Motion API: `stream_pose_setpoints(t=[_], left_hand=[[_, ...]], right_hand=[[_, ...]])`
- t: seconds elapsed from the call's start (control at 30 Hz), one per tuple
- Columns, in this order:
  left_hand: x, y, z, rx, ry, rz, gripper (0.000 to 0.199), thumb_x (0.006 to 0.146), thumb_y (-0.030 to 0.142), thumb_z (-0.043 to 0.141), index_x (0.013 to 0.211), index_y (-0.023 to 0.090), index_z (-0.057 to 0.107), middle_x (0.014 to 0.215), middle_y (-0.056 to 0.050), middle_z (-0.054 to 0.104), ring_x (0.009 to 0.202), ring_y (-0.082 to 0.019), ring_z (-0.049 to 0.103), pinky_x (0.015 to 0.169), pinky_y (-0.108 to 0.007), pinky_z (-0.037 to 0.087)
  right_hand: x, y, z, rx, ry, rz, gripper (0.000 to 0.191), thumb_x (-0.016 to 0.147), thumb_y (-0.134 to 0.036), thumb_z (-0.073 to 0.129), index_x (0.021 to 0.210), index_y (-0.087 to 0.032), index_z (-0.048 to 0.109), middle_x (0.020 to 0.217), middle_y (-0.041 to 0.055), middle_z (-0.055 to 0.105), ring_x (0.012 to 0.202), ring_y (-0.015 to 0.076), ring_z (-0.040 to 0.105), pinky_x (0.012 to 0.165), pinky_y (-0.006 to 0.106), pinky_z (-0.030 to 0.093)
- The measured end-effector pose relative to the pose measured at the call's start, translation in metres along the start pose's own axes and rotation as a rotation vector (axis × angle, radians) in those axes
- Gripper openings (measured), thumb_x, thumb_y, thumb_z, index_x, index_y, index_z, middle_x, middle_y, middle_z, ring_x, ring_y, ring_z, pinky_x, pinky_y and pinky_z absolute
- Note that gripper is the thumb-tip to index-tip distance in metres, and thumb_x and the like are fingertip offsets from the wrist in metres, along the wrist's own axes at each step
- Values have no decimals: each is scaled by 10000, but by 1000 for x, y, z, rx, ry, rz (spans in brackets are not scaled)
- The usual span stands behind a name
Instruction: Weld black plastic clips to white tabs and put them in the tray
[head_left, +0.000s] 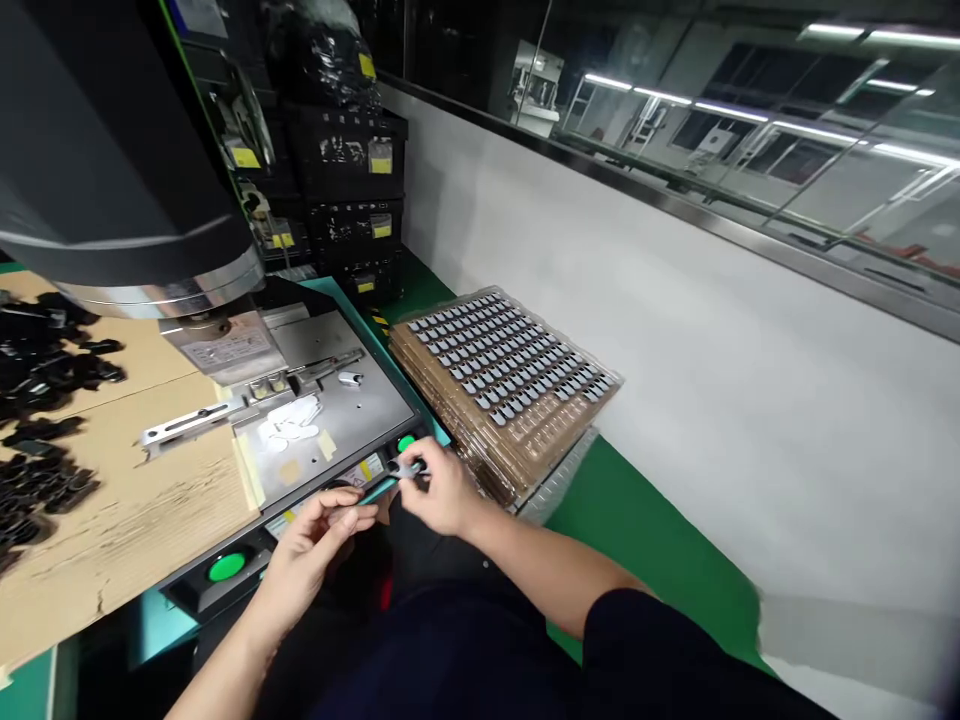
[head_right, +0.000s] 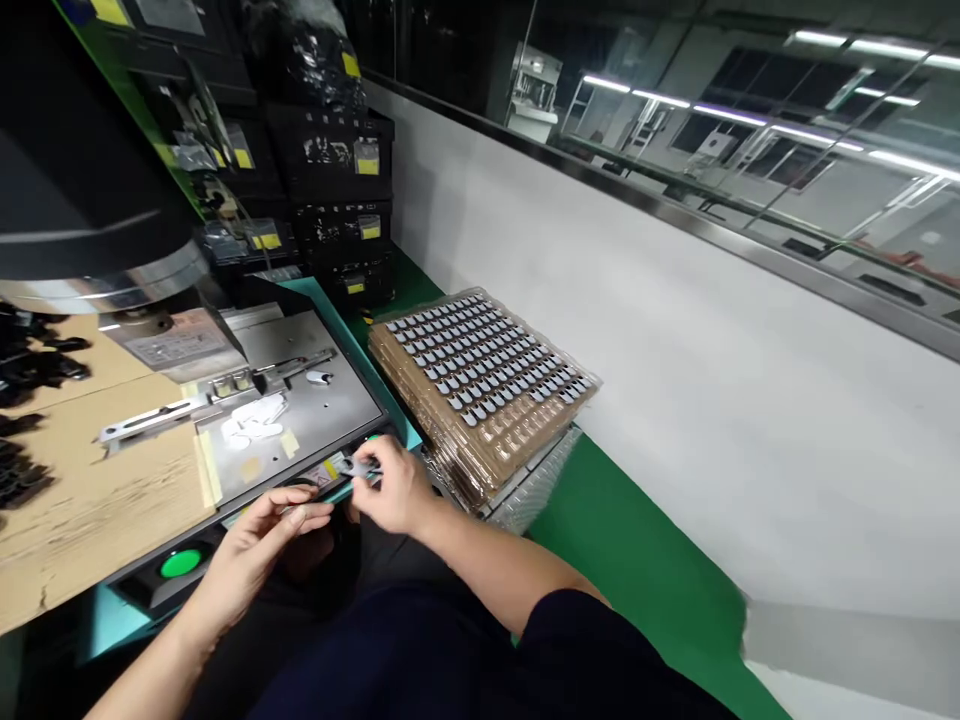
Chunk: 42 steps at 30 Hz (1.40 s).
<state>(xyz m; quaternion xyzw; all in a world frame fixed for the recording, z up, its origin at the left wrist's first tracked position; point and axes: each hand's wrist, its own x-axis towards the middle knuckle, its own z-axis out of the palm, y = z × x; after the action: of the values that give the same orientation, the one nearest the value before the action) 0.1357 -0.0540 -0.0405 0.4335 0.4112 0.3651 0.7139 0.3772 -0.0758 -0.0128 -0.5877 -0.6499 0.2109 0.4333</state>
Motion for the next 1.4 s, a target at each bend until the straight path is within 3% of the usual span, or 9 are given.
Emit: stream_pose_setpoints(t=[0.1,0.2,0.3,0.37,0.43,0.53,0.73,1.0,1.4], left_hand=[[1,1,-4,86,27,5,521,778,550,930,1130,204,764,1194,-113,801,1075,-300,787,986,-426,643],[3,5,-6,129,59,1,564,767,609,915,1115,191,769,1131,-119,812,1059,-296,783,988,-409,637],[4,8,-3,132,69,-28,575,718,630,935,1055,190,780,1131,-122,810,1059,-312,781,947,-410,653],[3,8,1,125,83,-29,563,706,633,939,1026,197,782,1160,-116,803,1073,-317,778,917,-402,661],[0,6,4,122,119,-3,546,728,641,920,1027,206,779,1173,-105,798,1076,-306,775,903,-385,659],[-2,4,6,138,161,27,545,759,657,891,1060,217,775,1138,-93,804,1030,-285,773,907,-383,649],[0,3,-1,164,120,-11,580,734,661,908,1066,205,772,1150,-111,803,1032,-292,767,926,-387,637],[-2,4,3,181,159,20,584,753,696,877,1068,215,778,1172,-103,795,1032,-292,762,931,-406,639],[2,-6,-9,187,103,-19,527,827,645,850,1121,215,768,1190,-100,797,1055,-260,754,884,-331,648]], right_hand=[[6,43,-70,-109,147,137,242,874,-278,705,1114,-272,677,1082,43,748,960,232,700,865,372,582],[12,96,-156,-256,294,431,263,907,-369,703,1148,-263,696,1086,70,754,816,231,662,776,400,591],[12,144,-234,-590,407,651,295,938,-316,643,1219,-231,683,1225,91,752,1004,247,694,940,395,566],[8,168,-270,-766,385,761,324,945,-287,630,1258,-223,676,1319,108,731,1118,261,691,1004,383,532],[4,184,-290,-881,319,816,348,949,-283,630,1289,-221,668,1369,124,710,1158,267,688,1009,374,519],[0,200,-299,-965,219,850,350,952,-298,642,1292,-215,662,1363,143,708,1144,267,696,981,365,516],[-2,211,-298,-987,138,859,326,968,-312,640,1281,-224,656,1319,140,726,1122,263,707,956,368,524],[-8,217,-295,-952,165,825,462,988,-367,639,1420,-211,591,1436,138,674,1242,279,673,1052,384,513],[-3,220,-290,-904,216,818,427,920,-315,639,1333,-210,669,1432,173,635,1227,333,664,1072,475,521]])
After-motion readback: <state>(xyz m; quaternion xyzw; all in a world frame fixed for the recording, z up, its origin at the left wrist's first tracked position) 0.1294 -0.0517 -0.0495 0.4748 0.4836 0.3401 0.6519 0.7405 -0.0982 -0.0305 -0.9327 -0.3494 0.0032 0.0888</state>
